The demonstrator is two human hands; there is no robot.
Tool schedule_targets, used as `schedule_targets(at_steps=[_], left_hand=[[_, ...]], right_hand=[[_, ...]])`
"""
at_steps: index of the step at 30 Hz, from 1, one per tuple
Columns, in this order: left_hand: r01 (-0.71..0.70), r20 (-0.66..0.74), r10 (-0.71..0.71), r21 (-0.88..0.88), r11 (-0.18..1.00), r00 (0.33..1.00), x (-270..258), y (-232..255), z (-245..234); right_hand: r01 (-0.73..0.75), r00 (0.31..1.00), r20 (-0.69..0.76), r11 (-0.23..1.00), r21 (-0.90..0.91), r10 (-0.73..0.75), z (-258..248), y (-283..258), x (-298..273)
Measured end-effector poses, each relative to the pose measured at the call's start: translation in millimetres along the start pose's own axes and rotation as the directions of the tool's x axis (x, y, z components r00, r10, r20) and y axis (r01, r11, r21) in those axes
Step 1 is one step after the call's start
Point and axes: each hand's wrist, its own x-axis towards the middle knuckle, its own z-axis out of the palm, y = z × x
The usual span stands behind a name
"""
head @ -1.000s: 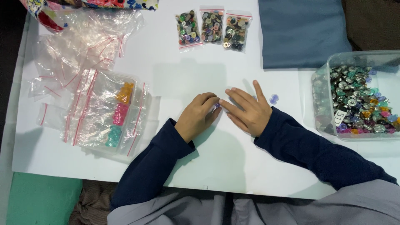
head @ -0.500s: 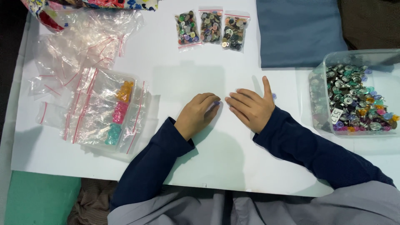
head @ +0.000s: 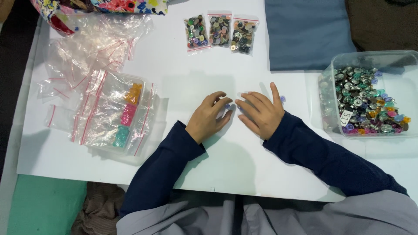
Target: Sorting small buttons from a container and placing them into plastic bags
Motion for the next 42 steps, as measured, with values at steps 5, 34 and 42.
schedule_targets(at_steps=[5,34,42], left_hand=[[-0.058,-0.090,0.066,0.096,0.994,0.994,2.1,4.3,1.0],[-0.208,0.502,0.069,0.227,0.951,0.862,185.7,196.5,199.4],[-0.221,0.312,0.143,0.231,0.947,0.939,196.0,190.0,203.3]], right_hand=[[0.025,0.994,-0.104,0.999,0.033,-0.022,-10.3,-10.0,-12.7],[-0.671,0.639,0.518,0.741,0.014,0.569,-160.6,184.7,-143.5],[-0.713,0.562,0.543,0.699,-0.065,0.624,-135.5,203.4,-163.7]])
